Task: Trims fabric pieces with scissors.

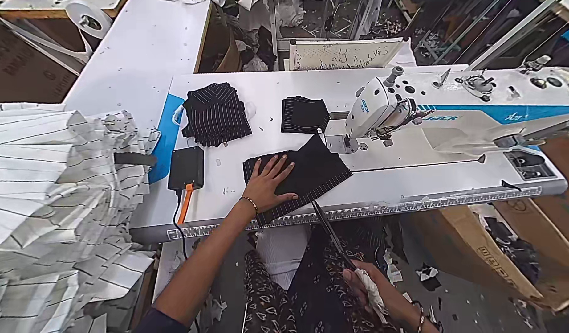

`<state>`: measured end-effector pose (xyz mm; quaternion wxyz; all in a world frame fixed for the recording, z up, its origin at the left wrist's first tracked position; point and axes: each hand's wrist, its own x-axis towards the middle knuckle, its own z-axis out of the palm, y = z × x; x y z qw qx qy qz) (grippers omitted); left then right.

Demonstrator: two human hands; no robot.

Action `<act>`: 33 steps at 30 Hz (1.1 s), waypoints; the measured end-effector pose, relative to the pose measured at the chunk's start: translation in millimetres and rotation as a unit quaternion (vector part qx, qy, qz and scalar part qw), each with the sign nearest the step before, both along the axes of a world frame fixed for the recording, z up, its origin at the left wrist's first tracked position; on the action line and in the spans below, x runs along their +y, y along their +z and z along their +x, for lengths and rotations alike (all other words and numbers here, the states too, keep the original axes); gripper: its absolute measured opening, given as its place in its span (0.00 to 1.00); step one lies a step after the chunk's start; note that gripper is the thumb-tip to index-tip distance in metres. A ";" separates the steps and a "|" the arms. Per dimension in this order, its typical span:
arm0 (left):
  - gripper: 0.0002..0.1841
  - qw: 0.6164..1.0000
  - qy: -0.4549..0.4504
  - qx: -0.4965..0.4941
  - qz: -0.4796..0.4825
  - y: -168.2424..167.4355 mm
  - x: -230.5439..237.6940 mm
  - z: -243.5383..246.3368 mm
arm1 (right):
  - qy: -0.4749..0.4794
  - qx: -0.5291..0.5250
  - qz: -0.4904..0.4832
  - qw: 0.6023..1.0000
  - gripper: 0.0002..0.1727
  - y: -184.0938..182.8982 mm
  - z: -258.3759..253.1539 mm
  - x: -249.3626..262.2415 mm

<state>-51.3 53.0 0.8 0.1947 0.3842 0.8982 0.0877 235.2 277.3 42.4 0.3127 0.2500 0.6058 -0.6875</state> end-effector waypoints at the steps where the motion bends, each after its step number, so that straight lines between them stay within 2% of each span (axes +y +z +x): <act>1: 0.52 1.000 -0.002 0.001 0.002 -0.2 -0.1 1.8 | 0.006 0.002 0.005 1.000 0.17 0.6 -5.9 0.3; 6: 0.52 1.000 -0.008 0.001 0.010 -0.6 -1.1 3.3 | 0.009 0.011 -0.012 1.000 0.20 -1.8 -33.5 3.2; 9: 0.51 1.000 -0.007 0.001 0.021 -1.5 -1.6 2.7 | -0.060 0.036 -0.141 0.988 0.28 -2.3 -37.4 9.0; 11: 0.51 1.000 -0.007 -0.003 0.023 -2.2 -1.5 2.9 | -0.085 0.027 -0.214 0.973 0.28 0.5 -37.0 14.9; 13: 0.53 1.000 -0.007 -0.004 0.017 -1.7 -0.6 2.2 | -0.072 0.012 -0.173 0.982 0.27 4.7 -32.6 20.4; 15: 0.53 1.000 -0.008 -0.004 0.016 -1.5 -1.1 2.0 | -0.026 0.001 -0.069 0.997 0.23 8.8 -26.4 22.5; 19: 0.52 1.000 -0.006 0.002 0.017 -1.0 1.0 2.7 | 0.072 -0.013 0.059 0.996 0.20 9.6 -16.5 21.0; 26: 0.52 1.000 -0.010 0.004 0.010 1.3 3.5 3.3 | 0.094 0.003 0.100 0.990 0.25 -5.1 -44.2 9.9; 33: 0.54 1.000 -0.015 -0.002 0.000 2.0 4.3 2.5 | 0.131 0.006 0.185 0.974 0.27 1.0 -46.9 5.4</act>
